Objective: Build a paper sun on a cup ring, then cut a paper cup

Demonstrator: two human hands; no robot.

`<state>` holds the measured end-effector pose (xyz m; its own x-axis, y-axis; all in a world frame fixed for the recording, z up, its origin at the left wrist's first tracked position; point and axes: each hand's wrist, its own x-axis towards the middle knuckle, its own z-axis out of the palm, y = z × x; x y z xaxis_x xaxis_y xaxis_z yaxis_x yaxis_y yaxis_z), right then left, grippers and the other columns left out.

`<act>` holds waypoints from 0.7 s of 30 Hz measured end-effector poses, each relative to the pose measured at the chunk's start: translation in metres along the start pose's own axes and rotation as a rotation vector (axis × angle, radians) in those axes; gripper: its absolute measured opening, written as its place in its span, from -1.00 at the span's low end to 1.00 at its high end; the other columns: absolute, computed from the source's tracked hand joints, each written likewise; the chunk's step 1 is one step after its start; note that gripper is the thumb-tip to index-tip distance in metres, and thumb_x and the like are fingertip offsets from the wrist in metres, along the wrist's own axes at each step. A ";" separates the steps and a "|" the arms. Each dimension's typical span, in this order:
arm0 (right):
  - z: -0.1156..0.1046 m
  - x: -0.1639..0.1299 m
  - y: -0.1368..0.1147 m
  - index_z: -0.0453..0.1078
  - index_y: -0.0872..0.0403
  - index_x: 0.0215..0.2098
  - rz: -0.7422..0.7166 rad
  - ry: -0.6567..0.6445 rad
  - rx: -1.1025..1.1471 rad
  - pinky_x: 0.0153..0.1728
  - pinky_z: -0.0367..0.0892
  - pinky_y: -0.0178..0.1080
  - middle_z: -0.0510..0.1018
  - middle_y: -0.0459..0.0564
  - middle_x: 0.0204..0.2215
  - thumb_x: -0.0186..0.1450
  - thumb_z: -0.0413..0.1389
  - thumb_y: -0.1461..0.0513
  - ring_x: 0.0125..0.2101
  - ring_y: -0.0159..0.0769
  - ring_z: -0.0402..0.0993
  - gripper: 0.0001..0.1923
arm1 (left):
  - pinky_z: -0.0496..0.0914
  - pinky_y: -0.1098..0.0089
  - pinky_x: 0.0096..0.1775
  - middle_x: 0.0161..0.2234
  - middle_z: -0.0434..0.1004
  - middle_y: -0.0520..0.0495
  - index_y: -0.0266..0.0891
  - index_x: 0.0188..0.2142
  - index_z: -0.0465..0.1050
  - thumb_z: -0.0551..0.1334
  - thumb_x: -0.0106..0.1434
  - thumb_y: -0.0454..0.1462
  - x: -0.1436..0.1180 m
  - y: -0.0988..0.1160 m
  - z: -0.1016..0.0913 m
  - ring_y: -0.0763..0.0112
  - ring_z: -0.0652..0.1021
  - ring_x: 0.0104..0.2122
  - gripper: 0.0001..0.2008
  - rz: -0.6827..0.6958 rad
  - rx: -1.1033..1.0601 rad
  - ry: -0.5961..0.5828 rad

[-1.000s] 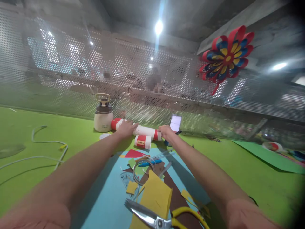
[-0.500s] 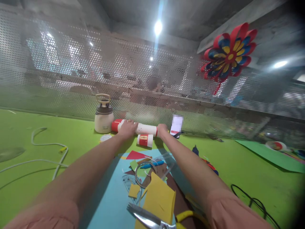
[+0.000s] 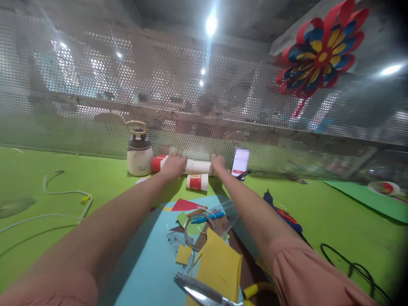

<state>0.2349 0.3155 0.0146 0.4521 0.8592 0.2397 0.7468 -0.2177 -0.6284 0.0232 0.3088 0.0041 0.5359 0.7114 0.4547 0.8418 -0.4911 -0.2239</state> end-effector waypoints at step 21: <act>-0.059 -0.133 0.020 0.35 0.11 0.04 -0.203 -0.372 -0.009 -0.13 0.43 -0.05 0.45 0.04 0.00 0.36 0.10 0.15 -0.10 -0.15 0.47 -0.68 | 0.45 0.11 -0.11 0.02 0.43 -0.17 -0.24 0.03 0.37 0.19 0.31 -0.18 -0.087 0.006 -0.103 0.24 0.51 -0.10 -0.67 0.088 -0.304 -0.442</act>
<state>0.2188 0.1695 0.0143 0.0896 0.9932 0.0740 0.8075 -0.0289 -0.5892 -0.0245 0.1923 0.0516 0.6348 0.7723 0.0249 0.7710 -0.6352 0.0447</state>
